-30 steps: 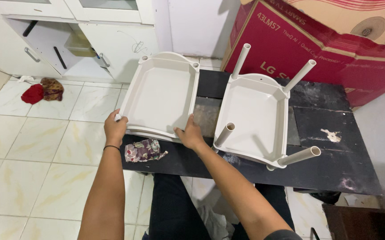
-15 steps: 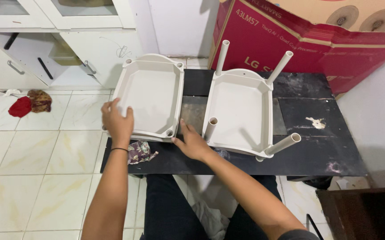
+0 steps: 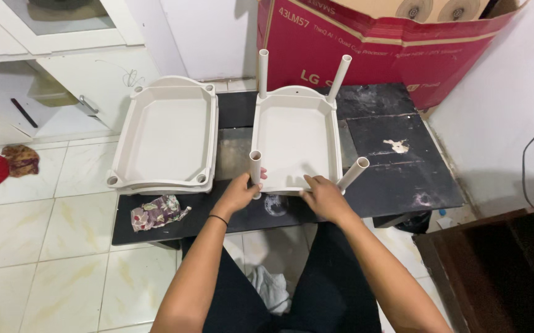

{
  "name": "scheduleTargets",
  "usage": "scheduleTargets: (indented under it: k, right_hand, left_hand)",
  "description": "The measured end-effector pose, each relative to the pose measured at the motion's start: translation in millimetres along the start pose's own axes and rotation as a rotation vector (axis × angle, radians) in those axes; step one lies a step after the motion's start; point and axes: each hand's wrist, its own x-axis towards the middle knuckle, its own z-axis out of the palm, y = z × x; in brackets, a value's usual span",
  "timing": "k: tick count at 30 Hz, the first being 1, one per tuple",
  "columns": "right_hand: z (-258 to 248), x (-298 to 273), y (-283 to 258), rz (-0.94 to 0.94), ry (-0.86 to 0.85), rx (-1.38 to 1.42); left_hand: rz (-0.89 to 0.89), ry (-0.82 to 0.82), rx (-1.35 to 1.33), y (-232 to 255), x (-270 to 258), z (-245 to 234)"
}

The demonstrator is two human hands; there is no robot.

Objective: The person disassembles a white plastic three-tier shelf by hand. They remove the top tray, then detach the vertical support poles one by one, placing them into the removed tray. The process is repeated for the remaining trays and poles until the shelf is fully taken apart.

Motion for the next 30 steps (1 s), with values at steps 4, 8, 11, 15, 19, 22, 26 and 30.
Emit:
scheduleTargets:
  k: [4,8,11,15,19,22,26,30]
  right_hand:
    - [28.4,-16.2,24.5,-0.148,0.131,-0.103]
    - [41.8,-15.0,30.4,-0.253,0.241,-0.020]
    - [47.6,-6.8,19.7,-0.282,0.239,0.015]
    - [54.3,-8.0,3.2,-0.289,0.229,0.058]
    - [49.0,-18.2,-2.6,-0.262,0.216,0.182]
    - [49.9,-41.0,-1.6,-0.192,0.368,0.312]
    - [36.2,-46.8,13.5,0.112,0.842,0.248]
    - [18.8,-6.0,38.4,0.034,0.860,0.534]
  left_hand:
    - [-0.042,0.194,0.015,-22.7,-8.7,24.5]
    - [0.141,0.325,0.071,-34.8,-24.1,30.9]
    - [0.169,0.403,0.106,-34.1,-36.5,25.4]
    - [0.113,0.434,0.102,-31.8,-49.6,15.7]
    - [0.050,0.402,0.080,-26.5,-53.0,7.4]
    - [0.111,0.439,0.091,-29.4,-56.2,9.2]
    - [0.007,0.398,0.021,-38.4,-44.2,9.0]
    - [-0.099,0.431,-0.193,-49.5,-23.3,15.1]
